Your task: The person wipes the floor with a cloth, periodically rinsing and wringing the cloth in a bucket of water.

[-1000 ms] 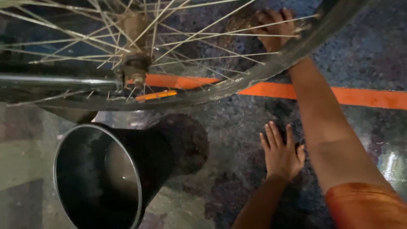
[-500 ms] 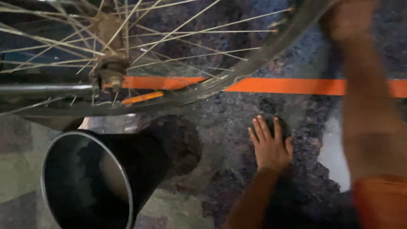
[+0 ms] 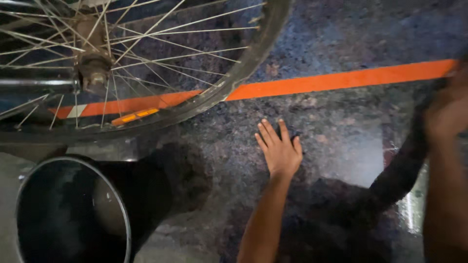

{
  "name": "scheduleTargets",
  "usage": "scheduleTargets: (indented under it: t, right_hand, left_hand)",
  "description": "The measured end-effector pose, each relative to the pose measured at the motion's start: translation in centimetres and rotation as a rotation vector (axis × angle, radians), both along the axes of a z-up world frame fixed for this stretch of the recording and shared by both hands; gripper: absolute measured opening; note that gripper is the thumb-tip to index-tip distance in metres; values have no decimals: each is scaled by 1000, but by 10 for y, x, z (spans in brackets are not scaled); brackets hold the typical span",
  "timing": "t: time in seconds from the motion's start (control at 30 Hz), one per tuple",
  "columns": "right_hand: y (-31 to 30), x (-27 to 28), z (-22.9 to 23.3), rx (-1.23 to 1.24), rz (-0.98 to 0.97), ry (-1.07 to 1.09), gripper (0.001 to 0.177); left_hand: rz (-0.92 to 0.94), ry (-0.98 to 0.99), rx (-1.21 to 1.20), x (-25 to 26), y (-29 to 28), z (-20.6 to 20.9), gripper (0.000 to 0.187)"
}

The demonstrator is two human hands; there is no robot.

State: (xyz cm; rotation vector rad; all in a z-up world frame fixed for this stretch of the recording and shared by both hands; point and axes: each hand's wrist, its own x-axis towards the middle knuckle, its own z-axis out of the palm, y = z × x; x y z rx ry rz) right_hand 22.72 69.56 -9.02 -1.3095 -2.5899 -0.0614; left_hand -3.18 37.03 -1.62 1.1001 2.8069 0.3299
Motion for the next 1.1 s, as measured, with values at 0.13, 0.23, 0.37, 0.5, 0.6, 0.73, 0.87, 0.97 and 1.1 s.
scheduleTargets:
  t: [0.13,0.23,0.37,0.5,0.6,0.73,0.87,0.97,1.1]
  right_hand:
    - [-82,-29,27,-43,192,10,38]
    - [-152,-31,48,-104,385,58,46]
    - [-246,-27,43,-224,541,68,50]
    - [-323,-6,21,-265,694,246,58]
    - [-371,20,20,-306,784,288,60]
    - [-378,46,50,-379,1076,28,70]
    - [-343,55,96,-534,1022,-525,50]
    - [-312,75,116,-631,768,-669,24]
    - [-276,70,143,-671,654,-561,27]
  left_hand:
    - [-10,24,41,1,-4,-5,72]
    - [-20,-171,74,-14,-14,2,74]
    - [94,-336,98,-6,-60,42,52]
    - [84,337,165,-9,-135,115,27]
    - [359,659,239,-25,-192,180,44]
    - [641,505,84,-37,-280,232,85]
    - [648,155,-45,-62,-333,225,17]
    - [578,154,-41,-61,-353,210,14]
    - [433,47,-139,-32,-369,207,23]
